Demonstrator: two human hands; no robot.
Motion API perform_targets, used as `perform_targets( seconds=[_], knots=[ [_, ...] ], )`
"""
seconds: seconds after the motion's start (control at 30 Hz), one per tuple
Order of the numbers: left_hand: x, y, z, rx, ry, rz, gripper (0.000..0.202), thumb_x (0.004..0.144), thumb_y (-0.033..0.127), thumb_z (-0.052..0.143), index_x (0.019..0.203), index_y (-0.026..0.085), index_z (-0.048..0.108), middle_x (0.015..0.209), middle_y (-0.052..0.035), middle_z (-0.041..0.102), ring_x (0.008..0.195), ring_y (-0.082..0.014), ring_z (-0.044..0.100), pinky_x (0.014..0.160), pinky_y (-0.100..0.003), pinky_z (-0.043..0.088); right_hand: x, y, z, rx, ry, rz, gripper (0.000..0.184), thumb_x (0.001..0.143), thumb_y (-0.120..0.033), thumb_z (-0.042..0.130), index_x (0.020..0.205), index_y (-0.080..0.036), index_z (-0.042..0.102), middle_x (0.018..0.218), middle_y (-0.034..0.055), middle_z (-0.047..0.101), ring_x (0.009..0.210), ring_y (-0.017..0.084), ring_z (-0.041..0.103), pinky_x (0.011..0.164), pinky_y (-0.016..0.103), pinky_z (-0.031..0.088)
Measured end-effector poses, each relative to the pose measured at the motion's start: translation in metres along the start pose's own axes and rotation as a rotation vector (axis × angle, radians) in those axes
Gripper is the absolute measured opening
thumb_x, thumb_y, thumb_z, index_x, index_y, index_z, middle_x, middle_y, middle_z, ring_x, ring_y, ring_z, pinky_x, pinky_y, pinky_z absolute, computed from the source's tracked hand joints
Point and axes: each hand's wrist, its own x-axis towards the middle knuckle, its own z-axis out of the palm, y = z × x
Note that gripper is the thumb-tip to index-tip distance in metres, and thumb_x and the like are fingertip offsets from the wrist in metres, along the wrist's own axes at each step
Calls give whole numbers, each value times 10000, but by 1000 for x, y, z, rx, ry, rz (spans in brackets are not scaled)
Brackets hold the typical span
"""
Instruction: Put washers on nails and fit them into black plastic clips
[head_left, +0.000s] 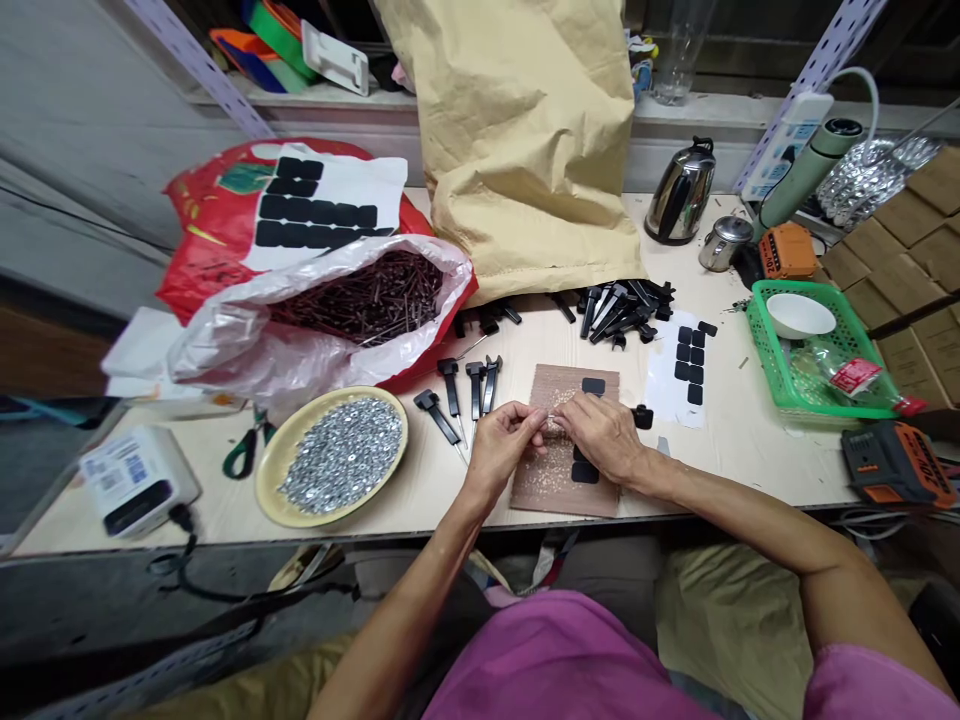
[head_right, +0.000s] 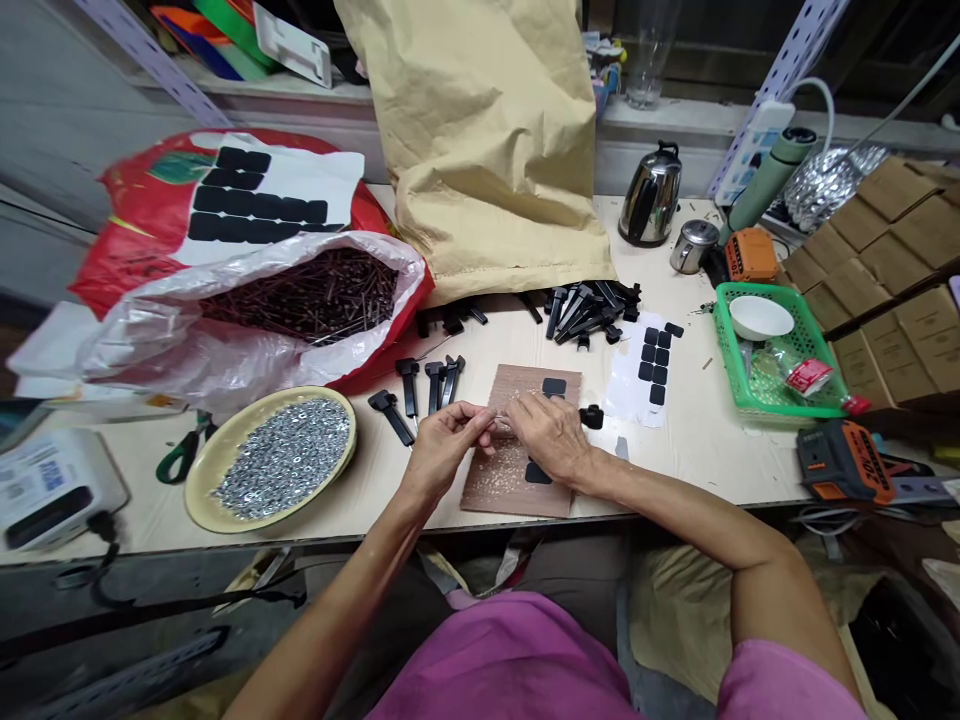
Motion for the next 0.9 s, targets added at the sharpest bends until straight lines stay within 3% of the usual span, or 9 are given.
perform_targets(
  seconds=[0.1, 0.2, 0.3, 0.43, 0.53, 0.7, 0.77, 0.9],
  knots=[
    [-1, 1, 0, -6, -3, 9, 482, 519, 573, 780, 646, 151, 585, 467, 46, 553, 409, -90, 521, 459, -218, 457, 1, -1, 1, 8, -50, 62, 270, 988, -267, 384, 823, -159, 569, 757, 40, 614, 685, 132, 561, 570, 240, 365],
    [-1, 1, 0, -15, -4, 1, 483, 519, 571, 781, 658, 150, 587, 472, 46, 556, 410, -92, 526, 458, -218, 452, 2, -1, -1, 100, -105, 102, 192, 969, -280, 431, 921, -160, 573, 857, 50, 600, 693, 127, 564, 551, 224, 390],
    [0, 0, 1, -33, 3, -7, 482, 516, 564, 784, 664, 151, 583, 470, 48, 551, 403, -93, 525, 449, -216, 440, 2, 1, -3, 204, -75, 47, 156, 940, -189, 447, 1053, -153, 548, 964, 79, 567, 786, 144, 578, 622, 245, 467],
    [1, 0, 1, -23, 5, 20, 447, 534, 536, 782, 660, 153, 590, 475, 45, 557, 410, -99, 533, 463, -226, 449, 1, -1, -6, 245, -21, 22, 194, 942, -135, 386, 972, -155, 577, 886, 71, 578, 830, 164, 576, 734, 295, 498],
    [0, 2, 0, 1, 24, 65, 416, 563, 514, 774, 666, 150, 602, 491, 36, 568, 437, -105, 552, 489, -230, 465, 3, -4, -9, 343, -35, 117, 181, 950, -184, 409, 956, -161, 589, 843, 60, 604, 787, 162, 593, 705, 293, 491],
    [-1, 2, -3, 5, 12, 34, 438, 531, 523, 790, 668, 149, 607, 483, 37, 568, 436, -107, 541, 478, -231, 461, 13, -3, -6, 904, -220, 477, 183, 930, -217, 455, 1108, -173, 452, 633, -54, 585, 505, 101, 565, 526, 228, 461],
    [0, 0, -2, -2, -10, 11, 445, 527, 525, 793, 674, 148, 608, 502, 27, 586, 458, -108, 549, 488, -232, 465, 16, -2, -3, 1018, -273, 577, 188, 923, -231, 460, 1096, -180, 408, 599, -77, 569, 446, 89, 535, 476, 210, 435],
    [5, -5, -4, -62, -15, -32, 462, 502, 508, 809, 695, 143, 601, 511, 25, 588, 455, -104, 549, 493, -231, 467, 18, -1, -5, 902, -242, 517, 119, 932, -300, 442, 967, -188, 422, 659, -47, 579, 513, 99, 567, 534, 238, 456]
  ],
)
